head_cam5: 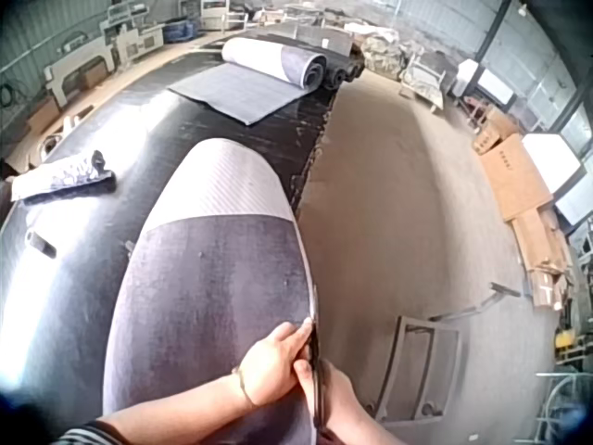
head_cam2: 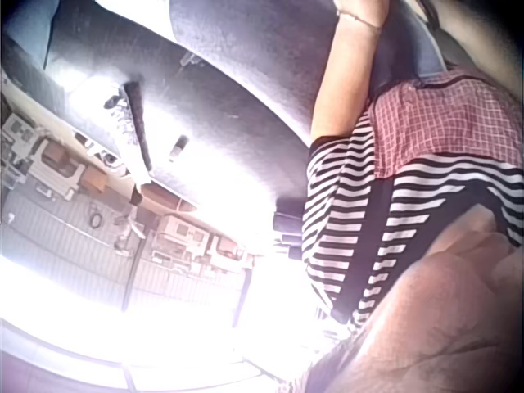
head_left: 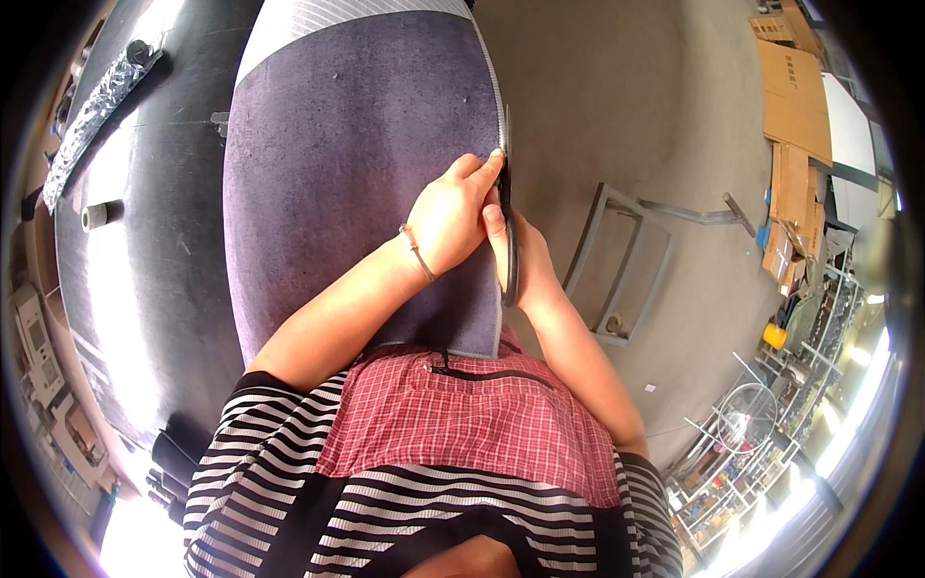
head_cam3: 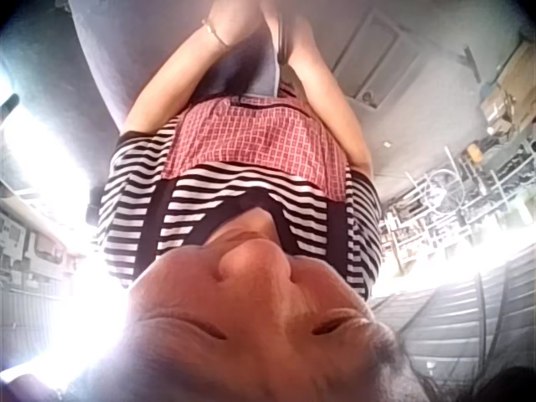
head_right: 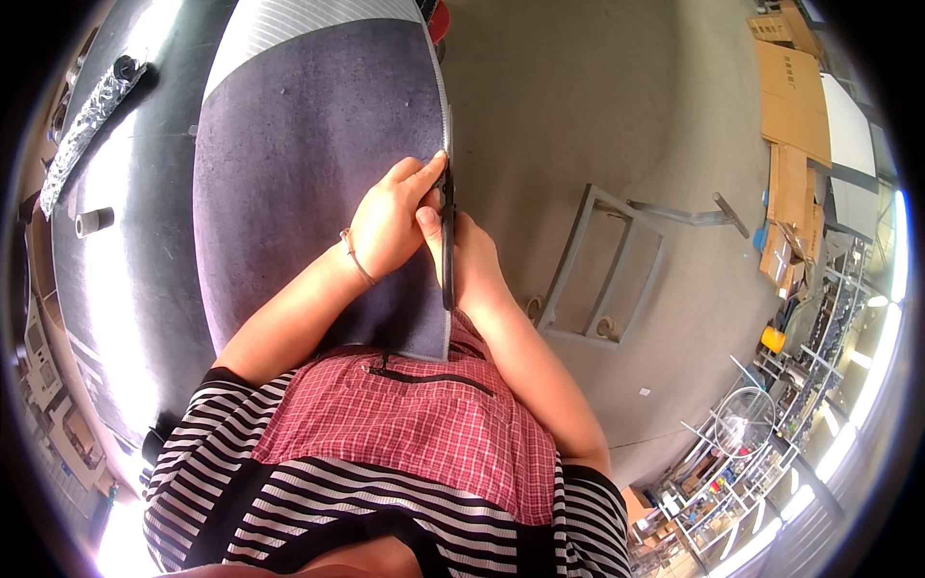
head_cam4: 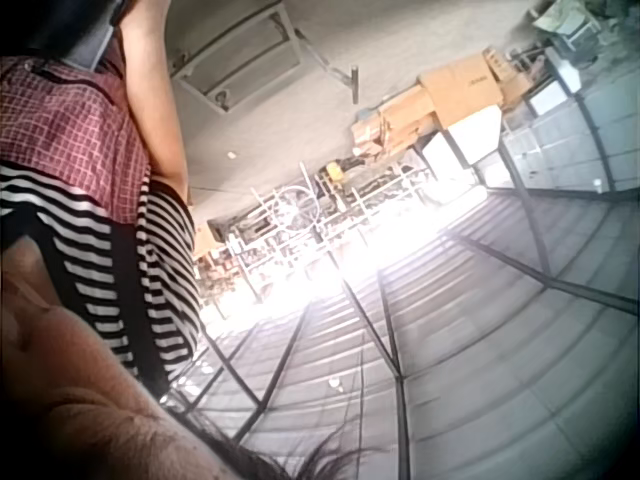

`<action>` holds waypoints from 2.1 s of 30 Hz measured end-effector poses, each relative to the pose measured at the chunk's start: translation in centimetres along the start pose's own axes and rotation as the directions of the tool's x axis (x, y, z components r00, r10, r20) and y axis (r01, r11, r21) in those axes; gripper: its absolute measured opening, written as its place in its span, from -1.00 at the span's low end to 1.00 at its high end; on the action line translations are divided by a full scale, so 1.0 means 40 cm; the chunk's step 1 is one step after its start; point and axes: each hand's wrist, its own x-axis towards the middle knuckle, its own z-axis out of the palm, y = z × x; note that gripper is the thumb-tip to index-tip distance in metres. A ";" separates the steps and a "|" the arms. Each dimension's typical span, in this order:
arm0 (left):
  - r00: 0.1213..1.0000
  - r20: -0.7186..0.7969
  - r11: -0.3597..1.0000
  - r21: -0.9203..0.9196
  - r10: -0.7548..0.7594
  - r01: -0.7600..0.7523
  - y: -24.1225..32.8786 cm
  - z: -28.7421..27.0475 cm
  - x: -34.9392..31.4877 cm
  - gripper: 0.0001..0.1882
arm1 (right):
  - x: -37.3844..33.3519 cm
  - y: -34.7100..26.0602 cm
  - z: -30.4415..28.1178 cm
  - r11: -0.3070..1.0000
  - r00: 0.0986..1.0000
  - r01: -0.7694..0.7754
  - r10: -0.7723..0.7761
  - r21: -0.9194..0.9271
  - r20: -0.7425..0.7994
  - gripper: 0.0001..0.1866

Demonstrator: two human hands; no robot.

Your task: The person cuts a large piece of material using shears, rolls the material into a cylinder, and secures it while standing at a work table.

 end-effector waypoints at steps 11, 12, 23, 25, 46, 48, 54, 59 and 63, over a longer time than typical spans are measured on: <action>1.000 0.005 0.998 -0.067 -0.012 0.012 0.007 0.006 -0.007 -0.51 | 0.031 -0.008 -0.041 0.939 0.995 -0.102 0.103 0.327 0.013 -0.21; 0.999 0.011 0.997 -0.068 -0.031 0.032 0.006 0.003 -0.007 -0.51 | 0.031 -0.008 -0.044 0.961 0.997 -0.076 0.079 0.267 0.000 -0.14; 0.998 0.050 0.998 -0.028 -0.046 0.047 0.009 -0.004 -0.002 -0.44 | 0.009 0.049 -0.022 0.999 1.000 -0.013 0.012 0.050 0.023 -0.12; 0.999 0.042 0.999 -0.038 -0.029 0.031 0.011 -0.004 -0.003 -0.44 | 0.009 0.033 -0.020 0.996 1.000 0.005 -0.004 0.084 -0.002 -0.11; 0.999 0.035 0.999 -0.036 0.000 0.002 0.011 0.001 -0.003 -0.41 | 0.011 0.034 -0.024 0.999 1.000 -0.020 0.020 0.045 -0.004 -0.08; 0.999 0.037 0.999 -0.038 -0.004 0.005 0.011 0.001 -0.003 -0.40 | 0.010 0.033 -0.020 0.997 0.999 -0.028 0.029 0.070 -0.016 -0.07; 0.999 0.038 0.999 -0.051 -0.017 0.019 0.016 0.000 -0.005 -0.41 | 0.013 0.027 -0.023 0.990 0.999 -0.026 0.029 0.139 -0.016 -0.10; 0.998 0.043 0.996 -0.073 -0.054 0.057 0.016 0.000 -0.008 -0.42 | 0.016 0.022 -0.044 0.969 0.991 -0.111 0.091 0.221 0.099 -0.04; 0.998 0.039 0.996 -0.078 -0.041 0.044 0.015 0.002 -0.007 -0.43 | 0.010 0.006 -0.047 0.975 0.996 -0.075 0.061 0.207 0.073 -0.02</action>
